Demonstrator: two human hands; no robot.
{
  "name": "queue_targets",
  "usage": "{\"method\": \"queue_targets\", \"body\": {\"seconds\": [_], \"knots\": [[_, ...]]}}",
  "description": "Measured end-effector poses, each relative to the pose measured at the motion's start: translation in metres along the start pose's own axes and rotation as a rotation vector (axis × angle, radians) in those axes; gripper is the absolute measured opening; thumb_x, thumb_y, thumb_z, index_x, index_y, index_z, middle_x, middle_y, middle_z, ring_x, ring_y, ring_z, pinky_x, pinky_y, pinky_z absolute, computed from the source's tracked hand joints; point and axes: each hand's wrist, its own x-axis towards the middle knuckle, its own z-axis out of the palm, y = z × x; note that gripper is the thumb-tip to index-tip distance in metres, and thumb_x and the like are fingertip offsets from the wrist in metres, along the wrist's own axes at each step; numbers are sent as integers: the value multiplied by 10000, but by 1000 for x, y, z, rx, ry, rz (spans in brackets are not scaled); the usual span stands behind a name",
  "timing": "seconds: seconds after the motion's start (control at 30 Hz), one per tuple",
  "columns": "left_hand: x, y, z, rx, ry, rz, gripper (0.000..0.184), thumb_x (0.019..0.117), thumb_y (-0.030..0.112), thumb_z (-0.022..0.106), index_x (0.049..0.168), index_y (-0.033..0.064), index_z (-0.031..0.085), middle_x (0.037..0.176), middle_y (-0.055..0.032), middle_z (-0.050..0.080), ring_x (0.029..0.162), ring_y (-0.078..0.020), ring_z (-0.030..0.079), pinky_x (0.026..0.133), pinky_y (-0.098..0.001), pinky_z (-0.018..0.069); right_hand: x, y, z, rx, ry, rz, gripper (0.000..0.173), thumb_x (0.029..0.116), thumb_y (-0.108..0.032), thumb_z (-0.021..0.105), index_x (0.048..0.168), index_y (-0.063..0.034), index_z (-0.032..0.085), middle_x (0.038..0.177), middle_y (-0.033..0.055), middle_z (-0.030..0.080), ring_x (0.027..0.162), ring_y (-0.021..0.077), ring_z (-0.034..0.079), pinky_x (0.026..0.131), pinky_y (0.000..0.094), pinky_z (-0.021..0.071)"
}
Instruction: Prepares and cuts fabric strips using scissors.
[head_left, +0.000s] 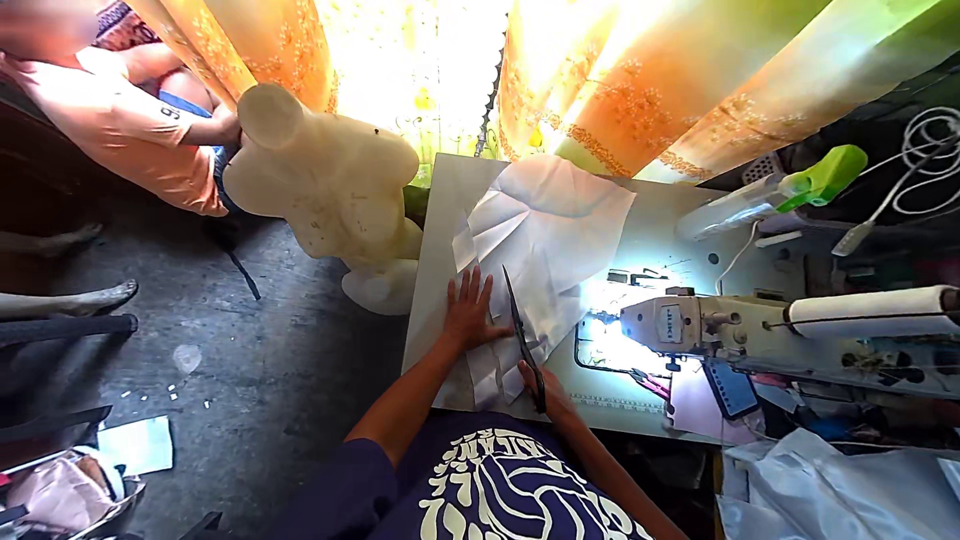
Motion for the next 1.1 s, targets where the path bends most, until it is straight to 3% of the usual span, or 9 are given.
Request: {"method": "queue_targets", "body": {"seconds": [0.1,0.2,0.43,0.57,0.63,0.73,0.83,0.93,1.1], "knots": [[0,-1,3,-13,1,2,1306,708,915,574,1642,77,213,1711,-223,58,1589,-394,-20,1213,-689,-40,-7,0,0,18,58,-46,530,1040,-524,499,830,-51,614,653,6,534,550,121,526,555,326,475],[1,0,-3,-19,-65,-16,1314,716,917,560,1651,81,167,1714,-216,10,1587,-385,-68,1209,-690,-62,-8,-6,-3,110,37,-37,503,1053,-487,492,800,-65,594,623,-15,527,505,89,514,503,276,469],[-1,3,-7,-45,-39,-5,1297,697,894,598,1637,78,236,1691,-257,134,1574,-448,67,1202,-713,-1,19,-27,-6,60,-58,6,497,1093,-475,380,1095,-17,575,816,45,513,678,140,505,652,333,466],[-2,6,-12,-63,-51,-17,1308,685,873,635,1638,73,230,1690,-256,136,1573,-449,70,1200,-712,0,15,-29,-2,136,40,-38,486,1052,-482,489,811,-70,584,632,-12,509,513,98,500,507,279,461],[-1,8,-16,-73,-51,-28,1301,692,858,648,1633,59,237,1687,-265,141,1571,-455,75,1196,-717,-1,13,-31,-3,176,29,-30,475,1058,-456,488,765,-89,560,597,-27,503,479,83,494,474,255,454],[15,8,-29,-89,-26,-18,1205,739,787,683,1621,66,288,1694,-234,155,1578,-431,75,1176,-748,7,11,-35,-8,188,24,-9,445,1069,-421,487,781,-89,557,598,-32,499,478,72,493,472,244,451],[35,-1,-36,-79,-137,-6,1270,736,764,720,1647,66,175,1727,-161,46,1593,-364,-50,1181,-729,-67,8,-38,-10,223,8,-8,433,1073,-404,474,783,-94,556,591,-41,496,471,63,492,464,230,451],[41,-5,-33,-62,-182,-7,1381,686,822,704,1647,35,101,1725,-177,11,1590,-367,-72,1175,-729,-86,13,-44,-11,199,-10,5,449,1085,-423,435,824,-78,557,619,-27,496,493,73,496,487,238,461],[35,2,-31,-115,-148,-1,1418,654,785,749,1631,-18,107,1708,-228,76,1583,-422,8,1171,-746,-46,40,-57,-7,66,-18,-8,498,1084,-470,411,1071,-5,588,773,31,509,626,124,499,609,317,472]]}}
